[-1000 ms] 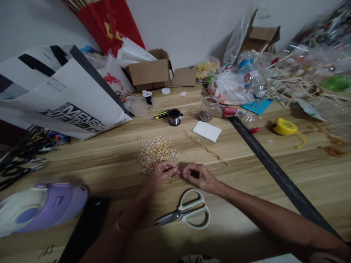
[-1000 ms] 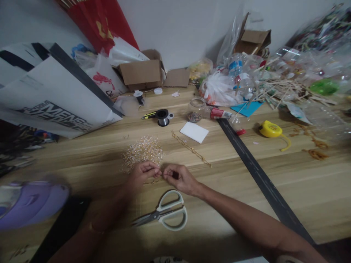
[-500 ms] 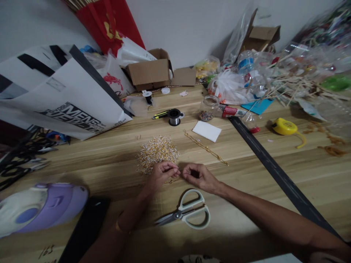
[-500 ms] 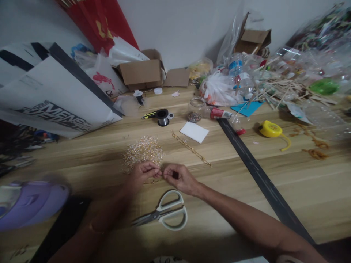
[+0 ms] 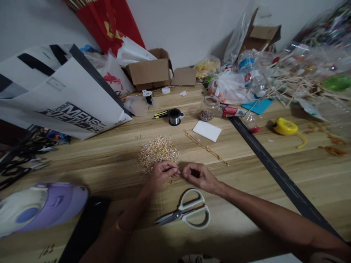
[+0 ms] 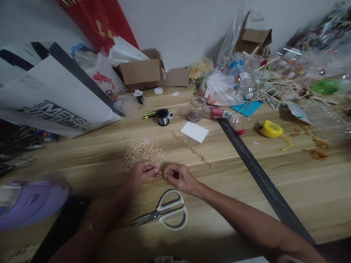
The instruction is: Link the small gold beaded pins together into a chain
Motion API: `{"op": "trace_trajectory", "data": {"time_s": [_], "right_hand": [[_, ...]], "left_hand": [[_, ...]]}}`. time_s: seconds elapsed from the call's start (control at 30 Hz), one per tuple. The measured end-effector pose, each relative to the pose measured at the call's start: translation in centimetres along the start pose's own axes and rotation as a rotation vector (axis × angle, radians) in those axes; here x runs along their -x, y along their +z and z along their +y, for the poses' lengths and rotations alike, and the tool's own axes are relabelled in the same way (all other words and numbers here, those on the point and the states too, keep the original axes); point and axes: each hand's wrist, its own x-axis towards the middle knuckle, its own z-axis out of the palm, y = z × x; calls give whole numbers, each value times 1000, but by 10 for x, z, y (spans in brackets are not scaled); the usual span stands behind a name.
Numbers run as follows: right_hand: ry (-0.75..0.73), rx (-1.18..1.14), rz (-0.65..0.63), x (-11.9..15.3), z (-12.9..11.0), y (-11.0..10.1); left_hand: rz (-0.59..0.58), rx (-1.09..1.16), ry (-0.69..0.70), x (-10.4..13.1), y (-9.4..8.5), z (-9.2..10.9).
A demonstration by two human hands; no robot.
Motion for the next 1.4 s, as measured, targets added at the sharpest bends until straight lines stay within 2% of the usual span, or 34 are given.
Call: {"op": "trace_trajectory", "data": {"time_s": [0.8,1.4], "right_hand": [[30,15,-19,0,0,1],[-1,42,9,-1,2,0]], "left_hand": [[-2,-36,23,0,-1,-1],[-15,-55,41,2,0,-2]]}}
